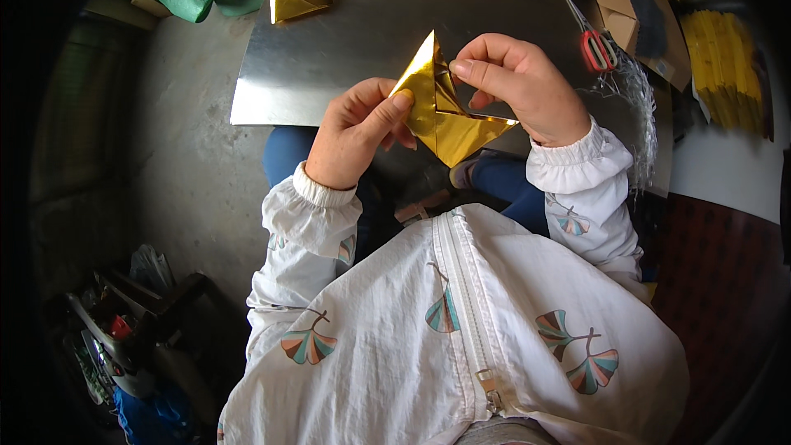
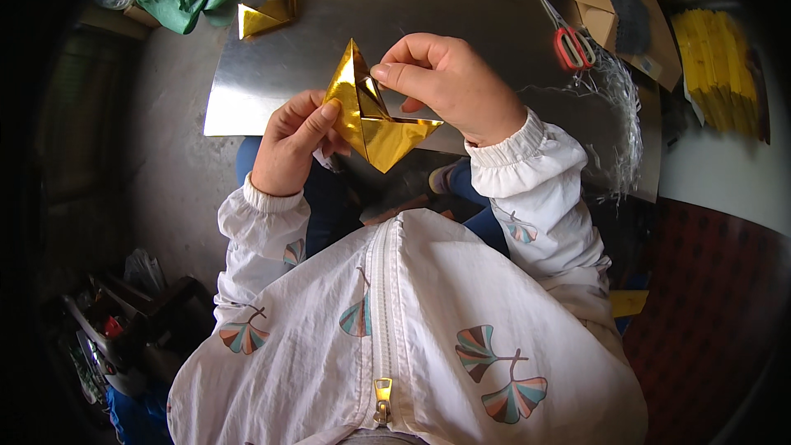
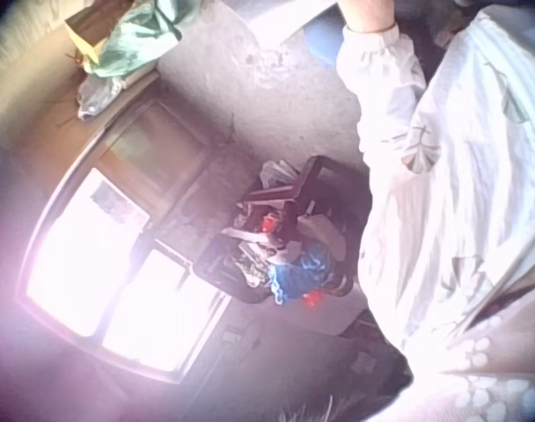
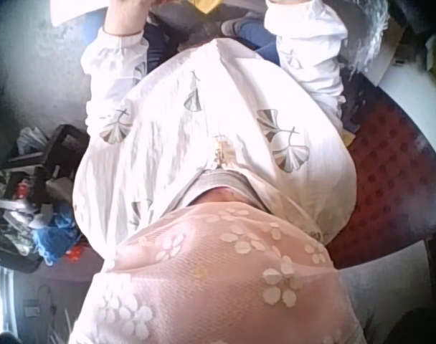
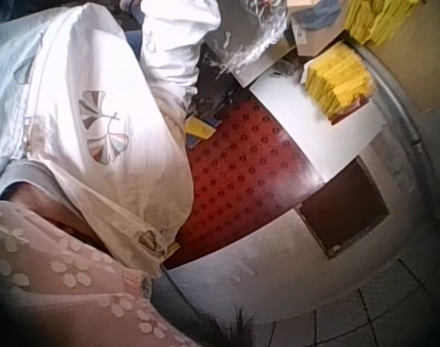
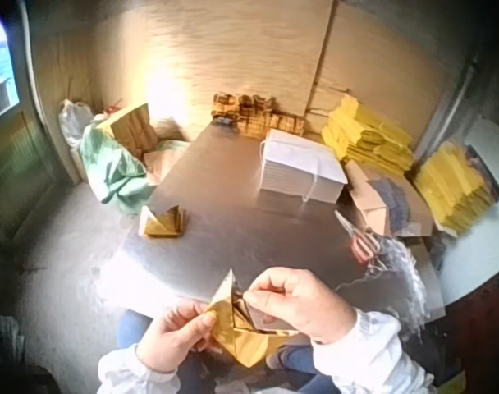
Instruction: The person folds a gold-colored sheet of paper into a triangular shape by hand on a metal table. They repeatedly crease and adjust the folds to form a compact origami-like object.
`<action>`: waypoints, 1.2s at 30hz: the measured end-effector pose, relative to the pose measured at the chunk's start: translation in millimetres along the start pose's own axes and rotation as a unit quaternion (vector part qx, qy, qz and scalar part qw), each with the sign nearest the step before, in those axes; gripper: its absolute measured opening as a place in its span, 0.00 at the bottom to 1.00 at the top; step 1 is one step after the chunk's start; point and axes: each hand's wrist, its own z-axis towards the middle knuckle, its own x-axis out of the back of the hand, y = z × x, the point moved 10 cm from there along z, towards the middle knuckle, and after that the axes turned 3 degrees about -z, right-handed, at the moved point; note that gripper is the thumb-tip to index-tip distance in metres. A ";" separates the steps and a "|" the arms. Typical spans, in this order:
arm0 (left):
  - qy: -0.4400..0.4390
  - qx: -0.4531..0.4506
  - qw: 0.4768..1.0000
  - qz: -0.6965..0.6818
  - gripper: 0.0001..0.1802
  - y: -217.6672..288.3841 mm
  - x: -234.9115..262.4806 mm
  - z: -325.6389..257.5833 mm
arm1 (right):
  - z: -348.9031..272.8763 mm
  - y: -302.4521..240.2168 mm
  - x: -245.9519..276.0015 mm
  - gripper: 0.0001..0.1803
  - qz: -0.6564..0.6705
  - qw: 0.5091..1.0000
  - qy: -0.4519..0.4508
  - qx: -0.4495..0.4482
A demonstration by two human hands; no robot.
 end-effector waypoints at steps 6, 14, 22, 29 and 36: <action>-0.031 0.003 1.000 -0.002 0.16 -3.6 -15.4 -1.7 | -7.7 9.9 -1.1 0.12 0.011 0.999 -0.050 -0.007; -0.049 0.022 0.998 -0.016 0.14 -9.5 -22.6 -1.2 | -13.5 25.1 -5.1 0.12 0.137 0.982 -0.118 -0.051; -0.077 0.045 0.994 -0.063 0.13 -15.9 -26.8 -0.4 | -15.7 21.5 -4.5 0.13 0.112 0.986 -0.118 -0.043; -0.074 0.052 0.991 -0.095 0.12 -17.2 -27.6 -1.3 | -17.2 18.2 -8.1 0.14 0.119 0.985 -0.123 -0.040; -0.085 0.050 0.991 -0.094 0.12 -15.9 -27.4 -1.9 | -16.8 16.5 -8.3 0.15 0.100 0.986 -0.128 -0.038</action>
